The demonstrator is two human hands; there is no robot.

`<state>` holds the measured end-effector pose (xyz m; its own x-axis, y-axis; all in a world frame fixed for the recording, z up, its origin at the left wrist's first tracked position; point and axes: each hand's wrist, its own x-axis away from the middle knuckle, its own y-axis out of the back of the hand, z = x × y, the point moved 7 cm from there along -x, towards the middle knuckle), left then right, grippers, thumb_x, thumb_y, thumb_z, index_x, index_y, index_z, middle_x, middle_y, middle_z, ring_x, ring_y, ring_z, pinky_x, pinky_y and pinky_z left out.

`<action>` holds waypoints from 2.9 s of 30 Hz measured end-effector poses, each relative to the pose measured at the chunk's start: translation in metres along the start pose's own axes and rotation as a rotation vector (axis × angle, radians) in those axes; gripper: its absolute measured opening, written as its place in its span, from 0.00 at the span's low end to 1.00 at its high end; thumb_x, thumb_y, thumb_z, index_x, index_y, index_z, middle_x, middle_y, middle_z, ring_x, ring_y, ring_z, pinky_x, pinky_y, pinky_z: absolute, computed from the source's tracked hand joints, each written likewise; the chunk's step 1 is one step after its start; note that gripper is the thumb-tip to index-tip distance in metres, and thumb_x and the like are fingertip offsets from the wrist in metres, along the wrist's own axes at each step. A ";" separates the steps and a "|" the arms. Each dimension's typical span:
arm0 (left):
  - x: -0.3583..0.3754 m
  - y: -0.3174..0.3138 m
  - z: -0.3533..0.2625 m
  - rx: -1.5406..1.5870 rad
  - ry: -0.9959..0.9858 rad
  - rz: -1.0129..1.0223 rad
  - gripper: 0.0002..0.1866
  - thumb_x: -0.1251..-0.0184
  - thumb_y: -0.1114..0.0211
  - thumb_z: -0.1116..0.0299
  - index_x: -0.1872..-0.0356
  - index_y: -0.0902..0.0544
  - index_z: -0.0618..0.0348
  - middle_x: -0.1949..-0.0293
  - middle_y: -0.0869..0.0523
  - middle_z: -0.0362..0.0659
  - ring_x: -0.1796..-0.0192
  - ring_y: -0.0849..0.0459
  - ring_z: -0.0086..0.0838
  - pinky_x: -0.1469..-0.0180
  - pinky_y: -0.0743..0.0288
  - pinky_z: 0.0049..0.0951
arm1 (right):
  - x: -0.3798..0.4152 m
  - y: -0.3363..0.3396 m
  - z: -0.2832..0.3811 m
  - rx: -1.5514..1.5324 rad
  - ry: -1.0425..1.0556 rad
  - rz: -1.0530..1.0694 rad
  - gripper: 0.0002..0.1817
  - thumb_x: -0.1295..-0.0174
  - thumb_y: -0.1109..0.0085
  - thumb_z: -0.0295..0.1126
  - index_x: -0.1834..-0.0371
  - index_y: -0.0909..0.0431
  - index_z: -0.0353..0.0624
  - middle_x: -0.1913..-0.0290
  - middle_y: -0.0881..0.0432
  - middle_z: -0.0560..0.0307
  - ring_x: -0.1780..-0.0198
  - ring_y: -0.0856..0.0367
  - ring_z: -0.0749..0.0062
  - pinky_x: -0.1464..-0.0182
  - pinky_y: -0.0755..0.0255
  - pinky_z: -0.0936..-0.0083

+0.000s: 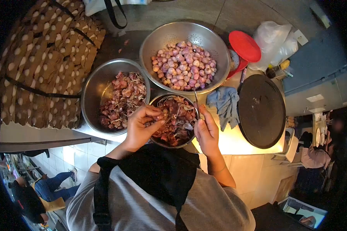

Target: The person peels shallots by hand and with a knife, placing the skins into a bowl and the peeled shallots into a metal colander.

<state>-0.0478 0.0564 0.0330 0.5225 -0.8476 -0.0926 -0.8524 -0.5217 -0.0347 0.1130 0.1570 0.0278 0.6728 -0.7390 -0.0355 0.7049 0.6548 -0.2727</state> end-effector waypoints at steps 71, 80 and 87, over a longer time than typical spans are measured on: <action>-0.031 0.207 -0.006 -1.150 -0.028 -0.196 0.11 0.57 0.36 0.71 0.67 0.18 0.51 0.71 0.18 0.47 0.65 0.19 0.39 0.62 0.27 0.34 | 0.008 -0.049 0.010 0.136 0.040 0.138 0.20 0.33 0.62 0.33 0.40 0.41 0.39 0.86 0.41 0.68 0.87 0.46 0.88 0.85 0.52 0.89; -0.057 0.197 0.085 -1.219 0.203 0.347 0.10 0.56 0.37 0.73 0.69 0.19 0.52 0.68 0.18 0.45 0.61 0.20 0.39 0.62 0.27 0.36 | 0.026 -0.052 0.024 0.131 0.041 -0.025 0.20 0.33 0.62 0.33 0.40 0.41 0.37 0.82 0.37 0.69 0.86 0.45 0.90 0.84 0.52 0.92; -0.064 0.189 0.113 -1.441 0.163 0.548 0.10 0.53 0.41 0.73 0.67 0.21 0.54 0.67 0.19 0.48 0.60 0.20 0.42 0.62 0.28 0.39 | 0.039 -0.062 0.027 0.141 0.071 -0.112 0.20 0.34 0.61 0.33 0.41 0.40 0.37 0.83 0.38 0.71 0.85 0.45 0.91 0.83 0.51 0.92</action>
<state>-0.2444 0.0228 -0.0798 0.2409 -0.9108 0.3354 -0.2446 0.2774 0.9291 0.1014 0.0918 0.0688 0.5747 -0.8143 -0.0819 0.8021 0.5803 -0.1410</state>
